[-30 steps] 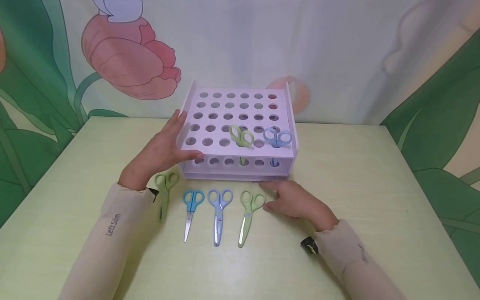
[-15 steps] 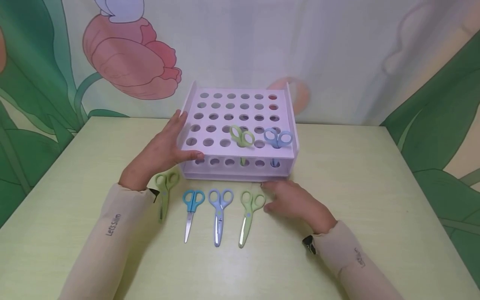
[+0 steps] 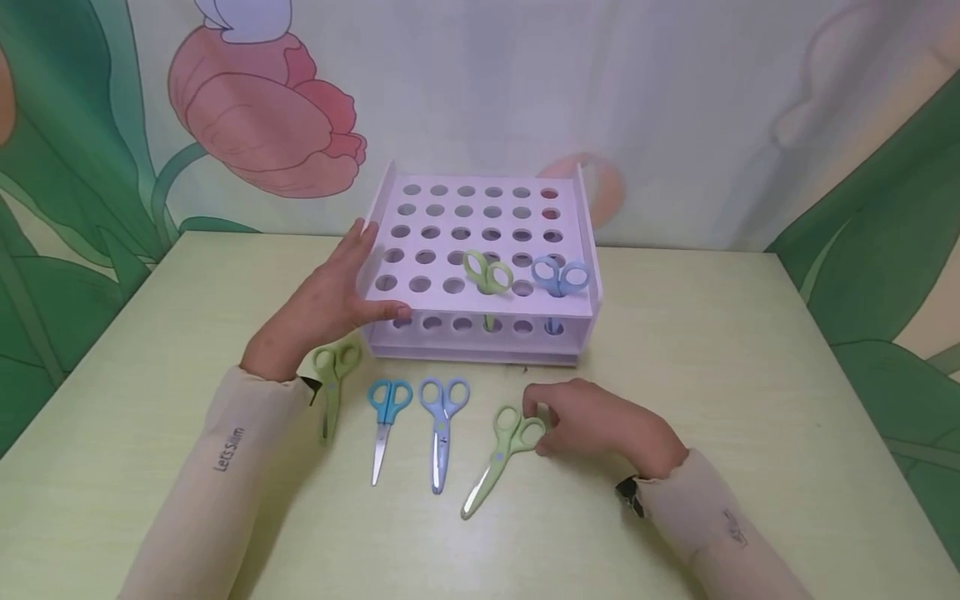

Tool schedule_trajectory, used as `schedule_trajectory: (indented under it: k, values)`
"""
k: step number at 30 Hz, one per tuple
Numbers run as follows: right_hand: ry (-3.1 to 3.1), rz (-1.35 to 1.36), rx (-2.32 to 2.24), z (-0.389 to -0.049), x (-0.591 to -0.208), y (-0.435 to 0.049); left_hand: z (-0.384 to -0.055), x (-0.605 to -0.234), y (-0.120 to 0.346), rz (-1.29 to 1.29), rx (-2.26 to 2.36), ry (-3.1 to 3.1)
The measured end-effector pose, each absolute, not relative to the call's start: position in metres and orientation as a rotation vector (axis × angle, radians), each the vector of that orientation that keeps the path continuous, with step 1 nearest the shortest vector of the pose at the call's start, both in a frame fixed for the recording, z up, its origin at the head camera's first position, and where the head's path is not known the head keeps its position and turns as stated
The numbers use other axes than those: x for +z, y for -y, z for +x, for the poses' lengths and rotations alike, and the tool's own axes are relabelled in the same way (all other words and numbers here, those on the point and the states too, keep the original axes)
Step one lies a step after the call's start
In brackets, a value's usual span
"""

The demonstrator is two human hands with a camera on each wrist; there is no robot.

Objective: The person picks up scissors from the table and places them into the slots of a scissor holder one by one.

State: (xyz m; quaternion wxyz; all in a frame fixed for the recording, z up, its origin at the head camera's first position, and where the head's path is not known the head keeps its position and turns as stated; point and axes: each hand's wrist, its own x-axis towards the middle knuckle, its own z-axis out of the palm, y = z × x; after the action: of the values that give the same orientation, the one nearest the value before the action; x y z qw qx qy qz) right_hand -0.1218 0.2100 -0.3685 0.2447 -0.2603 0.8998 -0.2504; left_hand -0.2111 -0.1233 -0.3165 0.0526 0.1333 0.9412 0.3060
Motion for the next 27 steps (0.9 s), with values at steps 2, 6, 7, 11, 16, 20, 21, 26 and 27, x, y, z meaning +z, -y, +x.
schedule_trajectory:
  k: [2,6,7,11,16,20,21,26,27]
  values:
    - [-2.445,-0.71,-0.679,-0.12,-0.365,-0.214,-0.211,-0.316,0.123,0.401,0.925,-2.861]
    - [-2.437,-0.685,-0.678,-0.118,-0.362,-0.217,-0.21,-0.315,0.122,0.41,0.92,-2.865]
    - [-2.437,-0.677,-0.676,-0.118,-0.362,-0.217,-0.21,-0.315,0.122,0.411,0.92,-2.865]
    - [-2.479,-0.669,-0.633,-0.115,-0.367,-0.211,-0.211,-0.316,0.124,0.413,0.924,-2.867]
    - [-2.588,-0.672,-0.524,-0.11,-0.364,-0.199,-0.211,-0.316,0.126,0.413,0.932,-2.868]
    - [-2.613,-0.693,-0.507,-0.11,-0.36,-0.199,-0.211,-0.317,0.126,0.417,0.939,-2.869]
    - [-2.611,-0.705,-0.53,-0.11,-0.359,-0.201,-0.211,-0.317,0.126,0.419,0.939,-2.87]
    - [-2.572,-0.829,-0.777,-0.113,-0.354,-0.213,-0.212,-0.318,0.124,0.415,0.939,-2.863]
    - [-2.555,-0.848,-0.835,-0.113,-0.352,-0.214,-0.212,-0.318,0.124,0.412,0.938,-2.859]
